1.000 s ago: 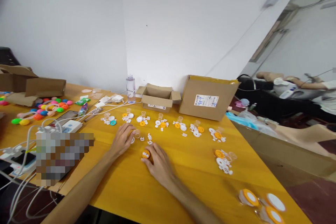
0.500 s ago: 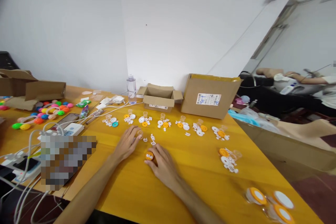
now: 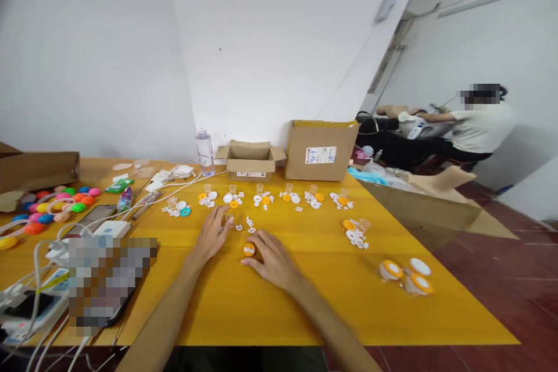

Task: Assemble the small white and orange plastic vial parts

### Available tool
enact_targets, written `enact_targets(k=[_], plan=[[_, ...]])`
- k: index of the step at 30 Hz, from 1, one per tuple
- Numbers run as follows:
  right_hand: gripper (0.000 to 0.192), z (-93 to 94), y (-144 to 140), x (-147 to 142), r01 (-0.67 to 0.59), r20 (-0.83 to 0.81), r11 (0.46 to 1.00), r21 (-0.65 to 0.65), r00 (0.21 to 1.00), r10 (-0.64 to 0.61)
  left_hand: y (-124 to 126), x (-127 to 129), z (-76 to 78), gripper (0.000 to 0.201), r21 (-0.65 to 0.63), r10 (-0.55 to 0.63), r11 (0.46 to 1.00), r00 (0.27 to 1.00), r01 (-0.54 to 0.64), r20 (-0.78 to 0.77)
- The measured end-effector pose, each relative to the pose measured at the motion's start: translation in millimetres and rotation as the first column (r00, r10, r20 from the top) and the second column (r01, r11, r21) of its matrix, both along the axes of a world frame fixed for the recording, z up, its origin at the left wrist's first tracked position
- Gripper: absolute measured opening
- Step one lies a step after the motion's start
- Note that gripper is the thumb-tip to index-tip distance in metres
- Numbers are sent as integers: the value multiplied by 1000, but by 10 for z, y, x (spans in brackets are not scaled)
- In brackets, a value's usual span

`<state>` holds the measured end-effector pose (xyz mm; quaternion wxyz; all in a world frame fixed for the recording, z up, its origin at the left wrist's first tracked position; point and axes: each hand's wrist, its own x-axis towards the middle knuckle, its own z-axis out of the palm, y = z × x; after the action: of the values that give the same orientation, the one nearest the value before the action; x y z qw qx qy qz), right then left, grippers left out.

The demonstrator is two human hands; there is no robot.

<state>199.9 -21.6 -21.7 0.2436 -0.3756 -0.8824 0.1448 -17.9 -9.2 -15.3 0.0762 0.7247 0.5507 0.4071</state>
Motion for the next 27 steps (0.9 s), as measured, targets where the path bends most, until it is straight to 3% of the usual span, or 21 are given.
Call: enact_targets(k=[7, 14, 17, 21, 27], plan=[[23, 45, 57, 18, 39, -128, 998, -43, 991, -44, 35, -25, 3, 30, 123, 15, 992, 995, -3, -97], [12, -25, 274, 51, 196, -217, 981, -7, 957, -193, -59, -100, 84, 29, 196, 77, 979, 990, -53, -119], [12, -45, 338, -10, 226, -183, 974, 18, 958, -219, -101, -145, 115, 28, 155, 114, 983, 991, -103, -68], [8, -22, 355, -82, 234, -179, 972, 36, 958, -224, -132, -183, 154, 26, 7, 70, 998, 996, -70, -48], [11, 12, 206, 0, 119, -240, 993, -27, 963, -122, -119, -223, 130, 20, -69, 48, 996, 983, -61, -179]])
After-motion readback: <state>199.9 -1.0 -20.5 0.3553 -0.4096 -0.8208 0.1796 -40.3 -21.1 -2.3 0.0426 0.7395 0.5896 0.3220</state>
